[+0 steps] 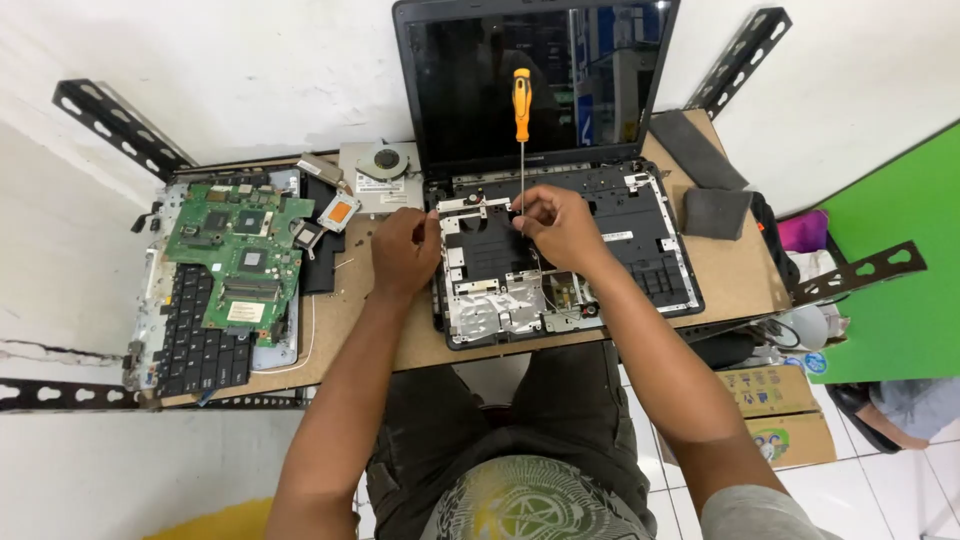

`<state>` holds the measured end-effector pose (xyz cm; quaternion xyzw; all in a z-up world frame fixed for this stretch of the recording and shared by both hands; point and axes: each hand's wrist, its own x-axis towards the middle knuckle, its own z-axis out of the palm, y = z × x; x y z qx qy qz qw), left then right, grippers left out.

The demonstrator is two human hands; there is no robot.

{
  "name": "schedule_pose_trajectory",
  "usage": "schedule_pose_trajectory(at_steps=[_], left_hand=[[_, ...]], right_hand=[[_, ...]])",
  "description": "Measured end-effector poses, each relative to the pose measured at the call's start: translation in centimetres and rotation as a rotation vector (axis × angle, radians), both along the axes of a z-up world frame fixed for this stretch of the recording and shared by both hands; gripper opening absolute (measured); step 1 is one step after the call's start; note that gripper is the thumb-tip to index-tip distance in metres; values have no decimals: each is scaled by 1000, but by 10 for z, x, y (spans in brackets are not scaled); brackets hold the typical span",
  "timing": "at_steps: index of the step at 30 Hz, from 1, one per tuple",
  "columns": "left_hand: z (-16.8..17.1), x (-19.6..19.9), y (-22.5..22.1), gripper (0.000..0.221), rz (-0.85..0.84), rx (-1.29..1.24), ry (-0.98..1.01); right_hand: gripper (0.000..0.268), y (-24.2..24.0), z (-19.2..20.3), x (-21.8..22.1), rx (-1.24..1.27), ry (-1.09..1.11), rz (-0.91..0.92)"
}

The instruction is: Checking and adjusting internal connections and components of a disassembled laptop using a screwdriver.

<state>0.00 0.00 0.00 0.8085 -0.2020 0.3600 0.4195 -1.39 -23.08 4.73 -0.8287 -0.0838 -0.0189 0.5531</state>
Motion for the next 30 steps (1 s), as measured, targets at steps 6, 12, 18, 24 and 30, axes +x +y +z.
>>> schedule_pose_trajectory(at_steps=[6,12,18,24,30], left_hand=[[-1,0,1,27,26,-10,-8],[2,-3,3,27,43,-19,-5],[1,-4,3,28,49,-30,-3],[-2,-3,4,27,69,-35,-14],[4,-6,5,29,66,-46,-8]], right_hand=[[15,0,1,-2,9,-5,2],[15,-1,1,-1,12,-16,0],[15,-1,5,-3,12,-26,6],[14,-2,8,-2,3,-16,11],[15,0,14,-6,19,13,-1]])
